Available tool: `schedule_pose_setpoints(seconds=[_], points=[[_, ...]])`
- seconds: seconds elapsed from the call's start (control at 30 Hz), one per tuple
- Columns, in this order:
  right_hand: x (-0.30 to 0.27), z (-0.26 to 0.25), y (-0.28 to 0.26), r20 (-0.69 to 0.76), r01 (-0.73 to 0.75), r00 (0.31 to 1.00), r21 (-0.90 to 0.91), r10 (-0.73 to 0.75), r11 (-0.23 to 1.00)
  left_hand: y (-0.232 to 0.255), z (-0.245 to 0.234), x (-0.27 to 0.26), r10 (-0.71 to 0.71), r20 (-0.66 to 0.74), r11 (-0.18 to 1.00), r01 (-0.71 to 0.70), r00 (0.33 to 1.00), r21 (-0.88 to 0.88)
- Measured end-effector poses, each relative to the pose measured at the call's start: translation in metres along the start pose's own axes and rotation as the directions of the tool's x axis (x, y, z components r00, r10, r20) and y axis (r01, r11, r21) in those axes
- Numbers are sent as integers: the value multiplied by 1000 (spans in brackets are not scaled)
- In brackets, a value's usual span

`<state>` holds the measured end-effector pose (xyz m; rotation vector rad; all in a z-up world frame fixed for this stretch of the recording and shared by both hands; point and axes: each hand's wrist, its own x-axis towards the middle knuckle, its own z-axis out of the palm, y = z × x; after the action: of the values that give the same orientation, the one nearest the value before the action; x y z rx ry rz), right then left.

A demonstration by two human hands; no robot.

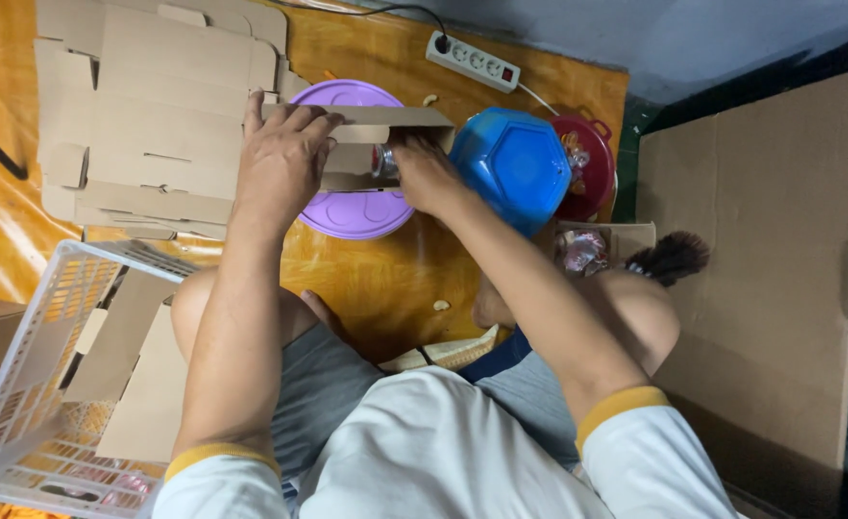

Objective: The person places snacks into small plastic bags using metal tongs, seals the bags, and then organizes them into cardboard boxes.

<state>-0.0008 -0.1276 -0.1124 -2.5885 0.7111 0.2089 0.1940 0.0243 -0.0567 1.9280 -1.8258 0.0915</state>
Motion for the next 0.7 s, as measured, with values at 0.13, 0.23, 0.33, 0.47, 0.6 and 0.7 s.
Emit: schedule_pose_setpoints(seconds=[0.13,0.23,0.33,0.47,0.6,0.7], points=[[2,-28,-16,290,-130,947,-37,135,991,1,-1,-1,6,-1,1000,-6,1000,-5],[-1,-20,-18,253,-144,955,-55,154,988,3,0,-3,-2,-6,1000,2,1000,-9],[-4,-1,-15,164,-135,974,-117,154,984,4,-1,-4,-22,14,999,22,1000,-32],[-26,-13,-36,52,-118,991,-85,123,989,8,-4,-5,-43,25,998,44,999,-53],[-79,-58,-67,28,-57,998,-83,60,995,6,2,-12,-84,93,996,88,992,-34],[-131,-92,-70,217,-26,976,-10,28,1000,12,-8,-12,-74,144,993,86,987,-79]])
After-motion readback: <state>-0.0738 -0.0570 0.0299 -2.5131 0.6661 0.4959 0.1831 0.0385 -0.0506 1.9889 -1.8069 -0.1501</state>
